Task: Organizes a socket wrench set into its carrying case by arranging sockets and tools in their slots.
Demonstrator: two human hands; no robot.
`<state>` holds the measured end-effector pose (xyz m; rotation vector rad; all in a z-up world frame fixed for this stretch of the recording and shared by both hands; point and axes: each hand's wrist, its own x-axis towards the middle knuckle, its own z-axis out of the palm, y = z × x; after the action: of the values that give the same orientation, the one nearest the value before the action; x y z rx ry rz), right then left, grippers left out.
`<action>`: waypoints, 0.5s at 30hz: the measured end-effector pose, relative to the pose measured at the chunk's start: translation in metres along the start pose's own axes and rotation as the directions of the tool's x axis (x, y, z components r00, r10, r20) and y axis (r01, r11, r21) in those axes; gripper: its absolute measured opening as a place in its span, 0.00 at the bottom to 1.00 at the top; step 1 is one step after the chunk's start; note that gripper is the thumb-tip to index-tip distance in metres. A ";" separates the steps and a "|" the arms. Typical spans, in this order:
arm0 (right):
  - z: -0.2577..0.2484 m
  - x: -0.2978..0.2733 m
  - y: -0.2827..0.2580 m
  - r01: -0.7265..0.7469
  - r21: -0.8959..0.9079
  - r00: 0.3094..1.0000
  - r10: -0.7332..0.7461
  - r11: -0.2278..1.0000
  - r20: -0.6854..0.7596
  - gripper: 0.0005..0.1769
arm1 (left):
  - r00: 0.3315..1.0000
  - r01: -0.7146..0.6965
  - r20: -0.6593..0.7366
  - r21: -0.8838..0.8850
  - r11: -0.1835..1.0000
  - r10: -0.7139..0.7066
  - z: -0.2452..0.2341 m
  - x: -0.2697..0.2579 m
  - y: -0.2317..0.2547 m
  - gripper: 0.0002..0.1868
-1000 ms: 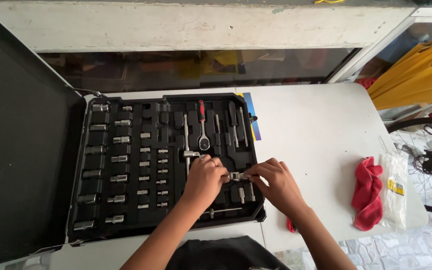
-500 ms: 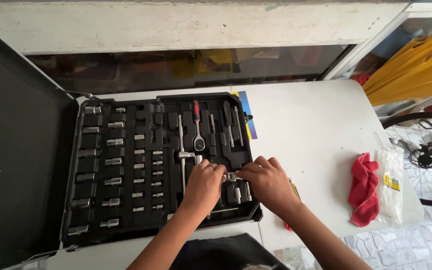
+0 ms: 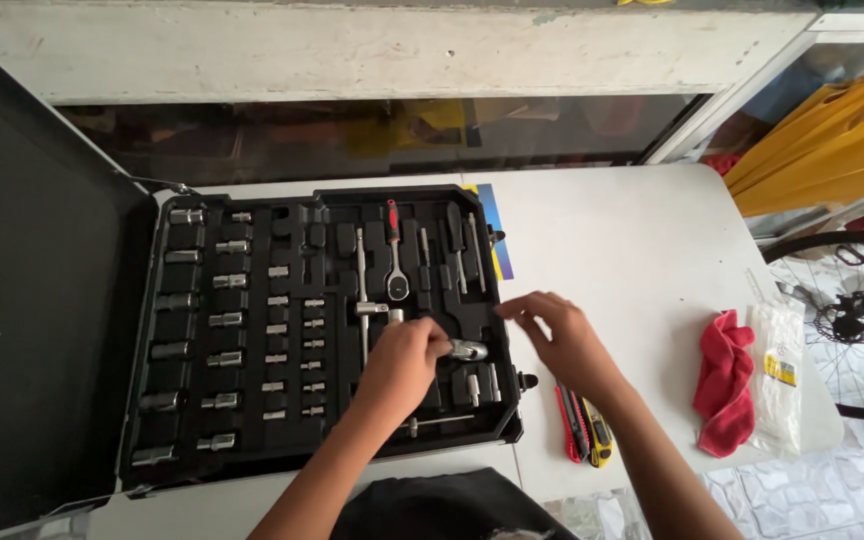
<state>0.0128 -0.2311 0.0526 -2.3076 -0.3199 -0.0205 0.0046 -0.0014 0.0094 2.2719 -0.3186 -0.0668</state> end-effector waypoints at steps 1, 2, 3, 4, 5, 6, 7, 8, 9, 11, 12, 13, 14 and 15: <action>0.000 -0.001 -0.002 0.000 0.000 1.000 0.000 1.000 -0.001 0.10 | 1.000 -0.001 0.000 0.000 1.000 0.001 -0.002 0.002 -0.001 0.08; 0.001 -0.001 -0.005 0.012 -0.008 0.999 -0.012 1.000 0.036 0.10 | 0.994 0.102 0.039 -0.043 0.994 -0.100 -0.004 0.004 -0.001 0.09; 0.002 -0.002 -0.007 0.024 -0.014 0.997 -0.023 1.000 0.075 0.10 | 0.976 0.206 0.082 -0.082 0.975 -0.199 -0.006 0.005 -0.002 0.10; 0.003 -0.002 -0.007 0.025 -0.014 0.997 -0.024 1.000 0.076 0.10 | 0.976 0.207 0.082 -0.082 0.975 -0.201 -0.005 0.008 -0.012 0.10; 0.003 -0.002 -0.006 -0.013 0.014 0.997 0.012 1.000 0.082 0.11 | 0.974 0.224 0.077 -0.159 0.962 -0.214 -0.004 0.012 -0.021 0.11; 0.002 -0.002 -0.006 -0.052 0.041 0.995 0.048 0.998 0.089 0.12 | 0.971 0.238 0.072 -0.236 0.942 -0.227 -0.003 0.016 -0.030 0.11; 0.002 0.000 -0.006 -0.050 0.041 0.995 0.046 0.998 0.090 0.12 | 0.971 0.238 0.071 -0.235 0.942 -0.228 -0.007 0.019 -0.030 0.11; 0.002 0.002 -0.006 -0.072 0.097 0.993 0.062 0.993 0.104 0.12 | 0.970 0.242 0.082 -0.321 0.916 -0.227 -0.010 0.022 -0.029 0.11; 0.002 0.003 -0.006 -0.093 0.153 0.990 0.075 0.984 0.120 0.13 | 0.970 0.244 0.093 -0.403 0.882 -0.226 -0.014 0.025 -0.029 0.11; 0.002 0.006 -0.011 -0.142 0.158 0.979 0.115 0.977 0.169 0.15 | 0.971 0.240 0.106 -0.446 0.862 -0.215 -0.013 0.025 -0.030 0.10; 0.001 0.007 -0.013 -0.193 0.161 0.964 0.156 0.968 0.217 0.18 | 0.971 0.237 0.122 -0.488 0.840 -0.203 -0.013 0.026 -0.030 0.10; 0.004 0.007 -0.008 -0.189 0.160 0.964 0.153 0.969 0.216 0.18 | 0.972 0.235 0.119 -0.488 0.841 -0.202 -0.013 0.023 -0.027 0.10; 0.007 0.007 -0.003 -0.160 0.201 0.970 0.116 0.967 0.215 0.18 | 0.981 0.194 0.088 -0.464 0.864 -0.173 -0.014 0.020 -0.023 0.09; 0.010 0.007 0.002 -0.133 0.241 0.973 0.081 0.961 0.216 0.18 | 0.988 0.157 0.060 -0.439 0.885 -0.145 -0.015 0.016 -0.020 0.09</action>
<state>0.0187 -0.2237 0.0452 -2.0706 -0.2821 0.2980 0.0264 0.0181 0.0051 1.8373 -0.1203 -0.2266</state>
